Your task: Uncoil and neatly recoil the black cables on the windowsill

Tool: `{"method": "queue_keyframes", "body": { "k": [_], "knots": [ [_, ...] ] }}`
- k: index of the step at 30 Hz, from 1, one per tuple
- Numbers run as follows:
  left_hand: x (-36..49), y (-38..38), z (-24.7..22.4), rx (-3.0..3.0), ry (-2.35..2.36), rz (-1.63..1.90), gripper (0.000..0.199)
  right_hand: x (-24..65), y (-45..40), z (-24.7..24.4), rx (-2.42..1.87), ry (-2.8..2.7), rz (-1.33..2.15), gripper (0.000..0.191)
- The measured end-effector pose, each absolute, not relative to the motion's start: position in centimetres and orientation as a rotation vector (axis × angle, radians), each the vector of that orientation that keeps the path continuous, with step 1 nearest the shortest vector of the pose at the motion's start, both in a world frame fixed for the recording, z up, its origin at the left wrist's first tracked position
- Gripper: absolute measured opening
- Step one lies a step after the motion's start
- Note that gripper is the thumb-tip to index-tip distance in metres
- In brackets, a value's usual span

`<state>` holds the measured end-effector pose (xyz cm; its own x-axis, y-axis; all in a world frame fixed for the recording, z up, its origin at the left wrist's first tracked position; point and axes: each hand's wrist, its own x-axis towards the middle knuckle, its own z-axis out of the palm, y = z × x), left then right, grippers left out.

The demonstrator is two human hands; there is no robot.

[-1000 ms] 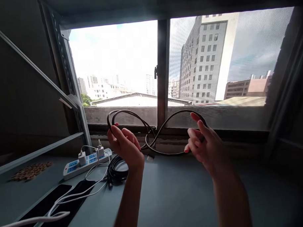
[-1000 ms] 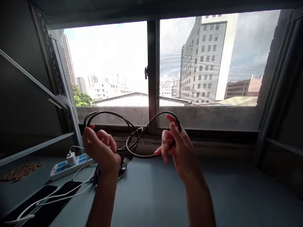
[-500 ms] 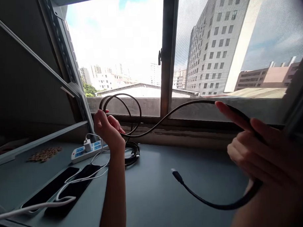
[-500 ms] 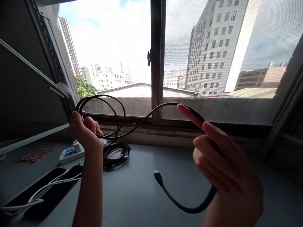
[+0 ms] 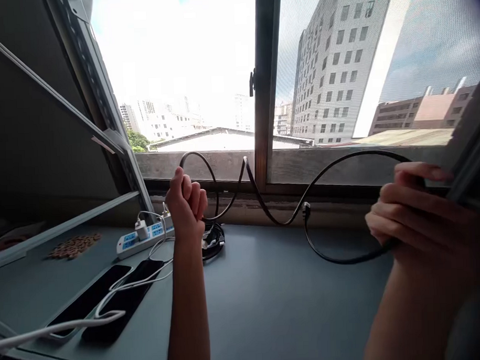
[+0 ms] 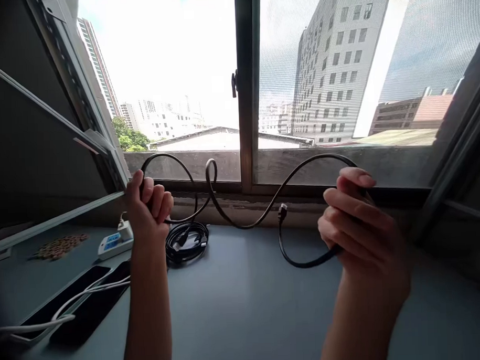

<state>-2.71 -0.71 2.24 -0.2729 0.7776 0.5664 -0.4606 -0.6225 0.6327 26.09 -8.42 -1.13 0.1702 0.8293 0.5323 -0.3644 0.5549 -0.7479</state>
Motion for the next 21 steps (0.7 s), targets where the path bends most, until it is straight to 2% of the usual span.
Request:
{"method": "queue_keyframes", "body": {
  "k": [1, 2, 4, 8, 14, 18, 21],
  "knots": [
    [-2.5, -0.8, 2.3, 1.153, 0.415, 1.845, 0.052, 25.2, -8.4, -0.8, -0.437, -1.051, 0.966, 0.047],
    [-2.3, -0.9, 2.3, 1.151, 0.397, 1.715, 0.056, 24.3, -8.4, -0.4, -0.389, -1.035, 1.053, 0.045],
    [-1.7, -1.0, 2.4, 1.153, 0.384, 1.493, 0.062, 22.6, -8.5, 0.5, -0.411, -1.066, 1.218, 0.020],
    [-0.4, -1.4, 2.0, 1.354, 0.404, 1.287, 0.065, 20.3, -8.6, 1.6, -0.519, -1.126, 1.185, 0.017],
    [1.1, -2.4, 1.2, 1.658, 0.510, 1.492, 0.062, 18.3, -8.0, 1.2, -0.844, -1.353, 0.996, 0.046],
    [1.7, -3.2, 1.4, 1.720, 0.487, 1.649, 0.063, 17.5, -7.4, 1.0, -0.951, -1.323, 0.891, 0.054],
    [1.9, -3.7, 1.5, 1.746, 0.465, 1.639, 0.062, 17.3, -7.5, 1.1, -0.923, -1.378, 0.955, 0.056]
  ]
}}
